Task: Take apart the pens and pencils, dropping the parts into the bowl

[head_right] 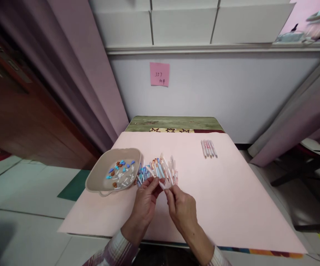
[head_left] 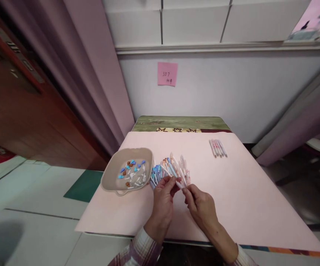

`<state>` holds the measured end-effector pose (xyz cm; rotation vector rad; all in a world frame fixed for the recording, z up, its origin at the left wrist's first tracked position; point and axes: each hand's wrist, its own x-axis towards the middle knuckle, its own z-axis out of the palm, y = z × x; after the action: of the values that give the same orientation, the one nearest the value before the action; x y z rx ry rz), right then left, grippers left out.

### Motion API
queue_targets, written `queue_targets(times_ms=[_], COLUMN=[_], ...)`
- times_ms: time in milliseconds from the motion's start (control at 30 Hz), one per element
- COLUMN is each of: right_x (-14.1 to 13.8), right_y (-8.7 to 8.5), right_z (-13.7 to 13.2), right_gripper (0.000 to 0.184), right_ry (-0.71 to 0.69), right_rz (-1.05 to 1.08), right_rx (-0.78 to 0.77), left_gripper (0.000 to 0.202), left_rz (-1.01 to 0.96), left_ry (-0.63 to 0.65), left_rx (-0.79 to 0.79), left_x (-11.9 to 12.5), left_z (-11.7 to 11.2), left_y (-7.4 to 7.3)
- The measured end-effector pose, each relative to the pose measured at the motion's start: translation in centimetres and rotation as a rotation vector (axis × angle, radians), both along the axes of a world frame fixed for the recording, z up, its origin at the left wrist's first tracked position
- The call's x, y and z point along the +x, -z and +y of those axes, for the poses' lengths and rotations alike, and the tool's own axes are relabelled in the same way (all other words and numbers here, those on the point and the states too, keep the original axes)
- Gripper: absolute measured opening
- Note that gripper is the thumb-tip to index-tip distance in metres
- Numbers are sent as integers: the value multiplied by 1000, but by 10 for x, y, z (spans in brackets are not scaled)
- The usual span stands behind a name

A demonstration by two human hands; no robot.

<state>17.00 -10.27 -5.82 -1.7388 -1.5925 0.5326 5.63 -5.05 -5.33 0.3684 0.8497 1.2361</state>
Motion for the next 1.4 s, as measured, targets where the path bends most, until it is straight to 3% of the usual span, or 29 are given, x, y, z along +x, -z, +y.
queue_targets(times_ms=[167, 333, 500, 667, 800, 1067, 1167, 1267, 1333, 1400], right_x=[4, 10, 11, 20, 32, 44, 67, 109, 138, 158], right_y=[-2, -4, -7, -10, -13, -13, -7, 2, 7, 10], right_z=[11, 24, 35, 50, 62, 87, 104, 129, 145, 158], right_gripper=[38, 31, 26, 28, 26, 17, 18, 20, 22, 25], right_ry=[-62, 27, 18, -43, -101, -130, -22, 245, 402, 460], right_rz=[360, 305, 310, 539, 536, 578, 445, 89, -148, -288], right_rx=[-127, -62, -65, -166, -154, -200, -159, -133, -203, -303], left_gripper=[24, 23, 23, 24, 27, 30, 39, 42, 39, 39], left_rz=[9, 35, 64, 155, 236, 343, 392, 446, 468, 476], left_ry=[17, -11, 12, 80, 103, 124, 125, 175, 258, 312], left_rx=[-15, -3, -14, 5, 20, 55, 80, 78, 76, 77], left_x=[0, 2, 7, 12, 17, 28, 27, 21, 14, 7], left_z=[11, 24, 37, 50, 60, 82, 86, 84, 78, 70], left_y=[-1, -3, -3, -14, -21, -17, -19, -22, -20, -15])
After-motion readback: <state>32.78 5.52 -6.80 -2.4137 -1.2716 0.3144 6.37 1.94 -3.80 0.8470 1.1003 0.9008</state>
